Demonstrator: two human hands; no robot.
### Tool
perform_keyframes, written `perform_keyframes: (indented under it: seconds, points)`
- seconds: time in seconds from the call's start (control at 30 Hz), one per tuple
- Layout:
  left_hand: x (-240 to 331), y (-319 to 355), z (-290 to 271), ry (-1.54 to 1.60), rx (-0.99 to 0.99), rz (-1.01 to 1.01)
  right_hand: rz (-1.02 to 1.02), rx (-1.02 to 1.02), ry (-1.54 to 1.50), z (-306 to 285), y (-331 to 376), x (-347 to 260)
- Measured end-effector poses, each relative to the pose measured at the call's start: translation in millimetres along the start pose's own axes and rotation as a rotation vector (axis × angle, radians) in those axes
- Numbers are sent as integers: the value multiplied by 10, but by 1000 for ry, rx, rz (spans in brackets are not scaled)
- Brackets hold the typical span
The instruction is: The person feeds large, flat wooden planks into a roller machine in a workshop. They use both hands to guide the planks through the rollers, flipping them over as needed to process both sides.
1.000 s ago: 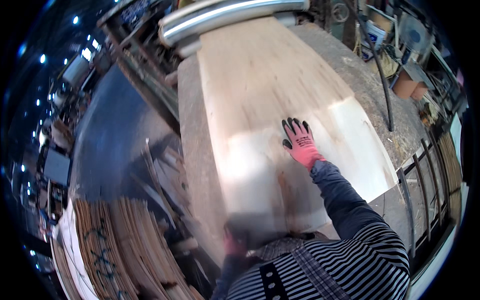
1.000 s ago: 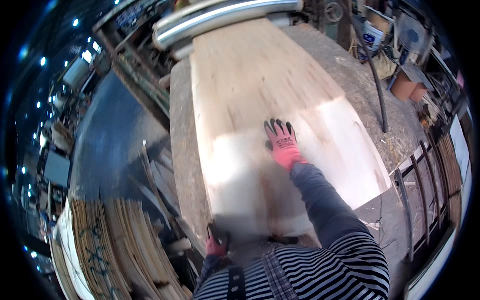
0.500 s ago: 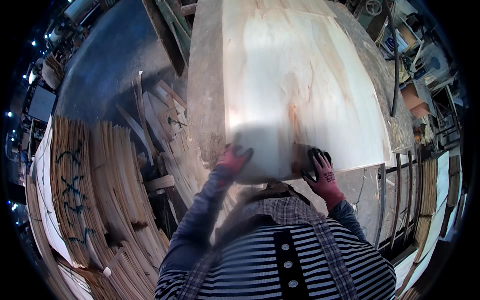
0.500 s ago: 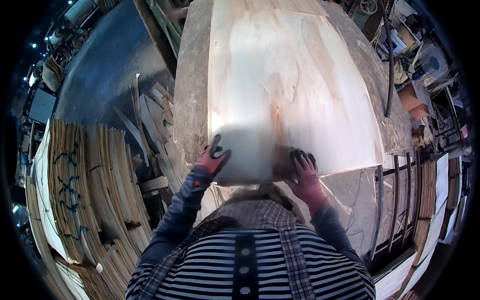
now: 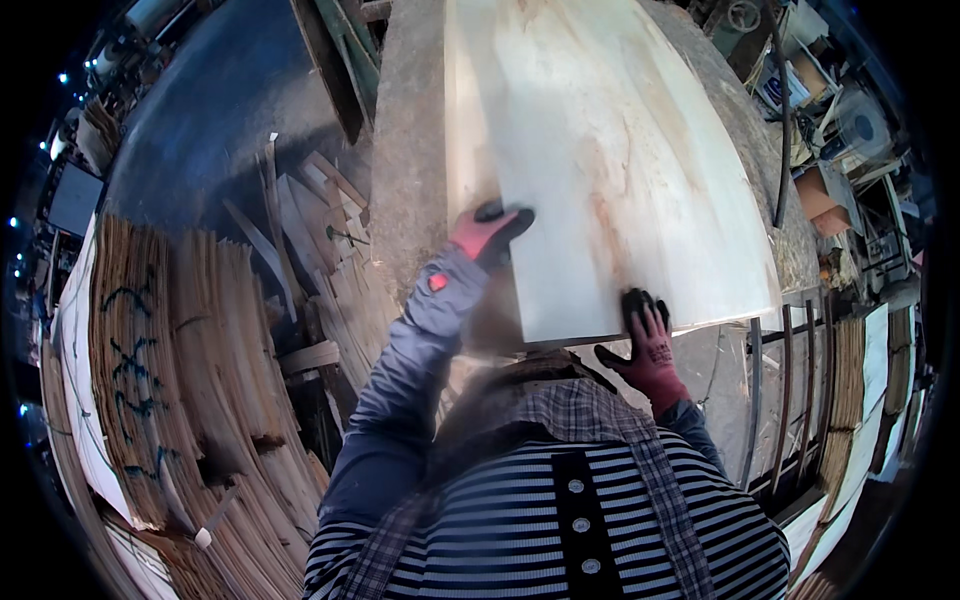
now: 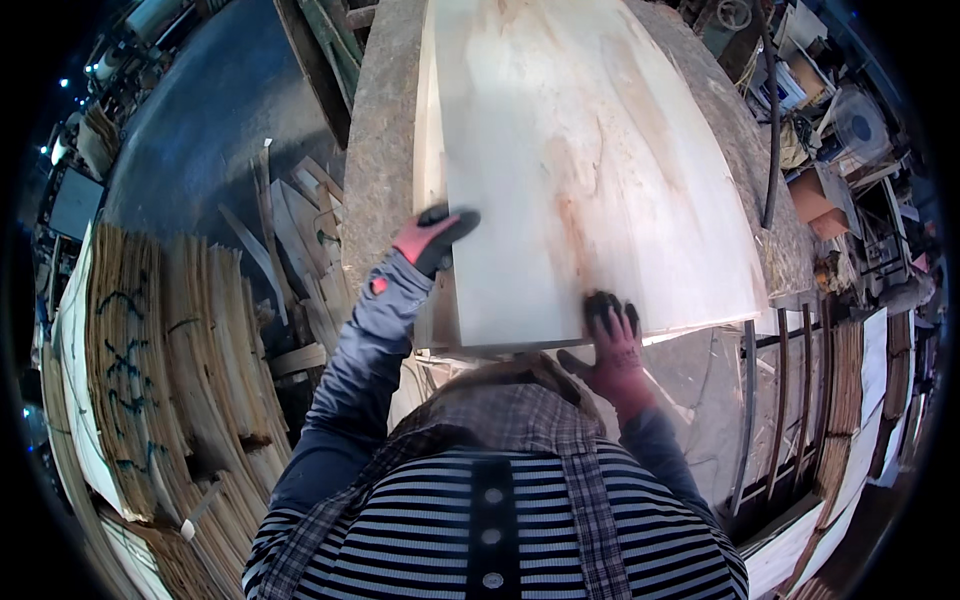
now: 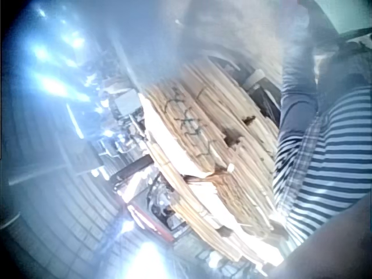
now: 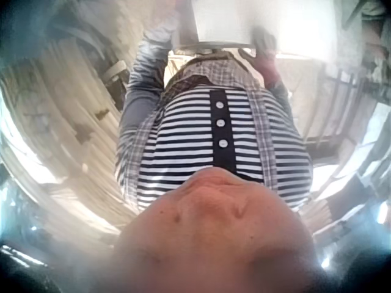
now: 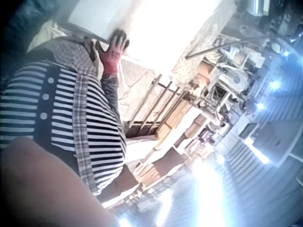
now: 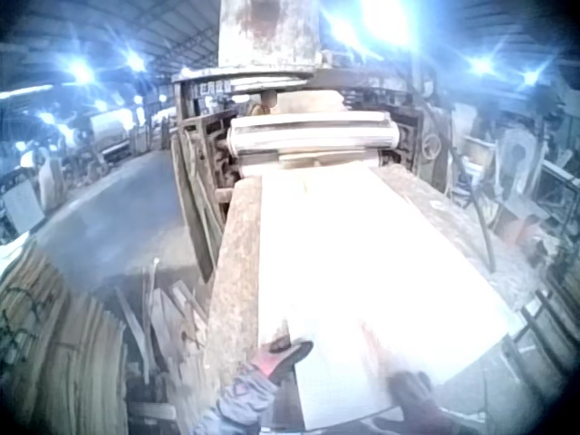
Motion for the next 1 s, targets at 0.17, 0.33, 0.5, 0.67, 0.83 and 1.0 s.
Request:
perform_keyframes:
  seconds: [0.17,0.33,0.5,0.67,0.83,1.0]
  points:
    - [301,182,-236,559,-340,303,81,410,-49,-455,34,417]
    - [-1356,-245,-321,-281,272,125,98,381,-48,-826,-516,461]
    - [-1602,52,192,-555,430,156,-97,119,52,-595,-1133,630]
    - [-1440,-160,-89,-162,445,-123,-133,181,102,-193,-1640,1116]
    - [-1944,-392,-175,-99,458,16,6,206,18,275,-2203,1707]
    - [-1890,-565,-360,30,186,2,-84,111,5,382,-2195,1216]
Point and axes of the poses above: each hand's wrist, its own y-axis away from the middle knuckle, its own z-axis out of the palm, x = y × z, the point moved 2 cm from there along -y, towards the middle knuckle, and after that the axes turned 14 degrees about -z, right-handed, at the moved point
